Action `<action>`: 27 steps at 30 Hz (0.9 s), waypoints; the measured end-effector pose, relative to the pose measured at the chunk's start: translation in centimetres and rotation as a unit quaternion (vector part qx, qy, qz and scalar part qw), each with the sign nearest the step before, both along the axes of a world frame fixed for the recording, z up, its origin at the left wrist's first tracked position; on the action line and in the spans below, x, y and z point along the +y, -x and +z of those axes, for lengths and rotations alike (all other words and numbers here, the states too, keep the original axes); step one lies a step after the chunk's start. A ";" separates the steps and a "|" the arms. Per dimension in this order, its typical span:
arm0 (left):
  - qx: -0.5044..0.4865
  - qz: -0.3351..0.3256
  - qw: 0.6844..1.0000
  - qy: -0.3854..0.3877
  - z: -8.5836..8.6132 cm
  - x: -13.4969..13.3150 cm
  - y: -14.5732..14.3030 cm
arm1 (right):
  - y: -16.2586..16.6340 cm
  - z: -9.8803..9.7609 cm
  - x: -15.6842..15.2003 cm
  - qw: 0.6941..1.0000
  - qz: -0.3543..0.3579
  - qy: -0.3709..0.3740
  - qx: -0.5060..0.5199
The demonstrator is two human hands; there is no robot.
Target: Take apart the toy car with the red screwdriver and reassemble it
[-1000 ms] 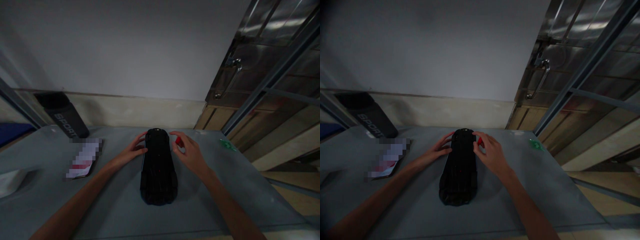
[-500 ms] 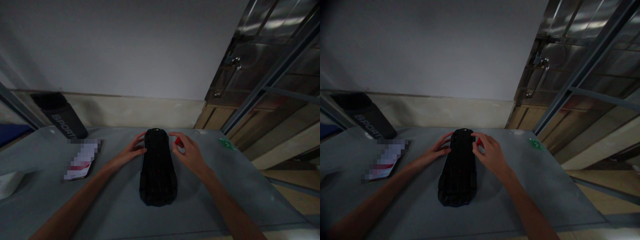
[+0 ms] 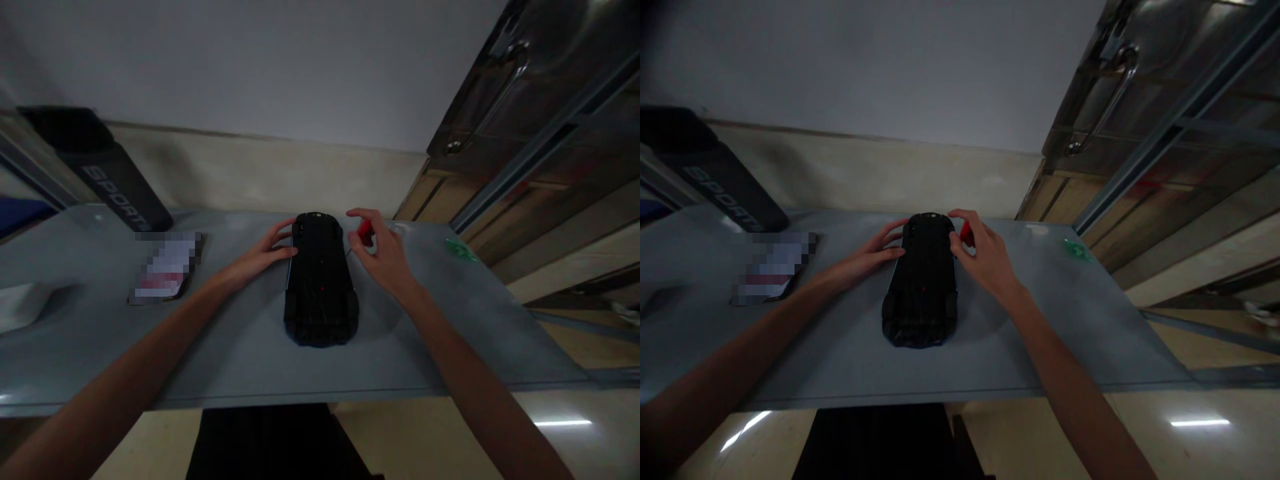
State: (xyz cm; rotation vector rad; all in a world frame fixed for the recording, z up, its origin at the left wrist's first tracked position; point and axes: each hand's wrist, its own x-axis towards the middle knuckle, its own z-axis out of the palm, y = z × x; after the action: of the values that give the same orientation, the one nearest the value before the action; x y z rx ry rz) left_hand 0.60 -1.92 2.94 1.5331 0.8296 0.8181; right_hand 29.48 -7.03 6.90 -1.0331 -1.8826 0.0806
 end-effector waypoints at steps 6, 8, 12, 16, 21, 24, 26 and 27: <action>0.002 -0.009 1.000 -0.006 -0.1 0.3 0.1 | 0.0 -0.4 0.3 1.000 -0.005 -0.006 0.002; 0.006 -0.012 1.000 -0.015 -0.2 0.5 0.2 | 0.0 -0.4 0.3 1.000 0.000 -0.006 0.008; 0.029 -0.016 0.998 -0.045 0.1 0.4 0.2 | 0.1 -0.2 0.2 1.000 0.009 -0.006 0.004; 0.072 -0.006 0.995 -0.062 0.9 -0.2 0.1 | 0.1 0.0 0.1 1.000 0.001 -0.015 -0.018; 0.079 0.004 0.995 -0.053 1.3 -0.5 0.0 | 0.0 0.2 0.1 0.999 -0.010 -0.035 -0.020; 0.076 -0.003 0.996 -0.048 1.1 -0.4 0.0 | 0.0 0.3 0.1 0.999 -0.001 -0.033 -0.026; 0.075 -0.006 0.996 -0.048 1.0 -0.3 0.0 | 0.0 0.4 -0.1 0.999 0.007 -0.028 -0.029; 0.073 -0.004 0.996 -0.052 1.0 -0.3 0.0 | 0.0 0.5 -0.1 0.999 0.011 -0.027 -0.030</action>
State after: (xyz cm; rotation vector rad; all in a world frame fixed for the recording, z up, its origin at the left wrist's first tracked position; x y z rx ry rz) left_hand 0.56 -2.18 3.92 1.7041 0.8982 0.7598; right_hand 29.50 -7.16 7.38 -0.9877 -1.9398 0.0115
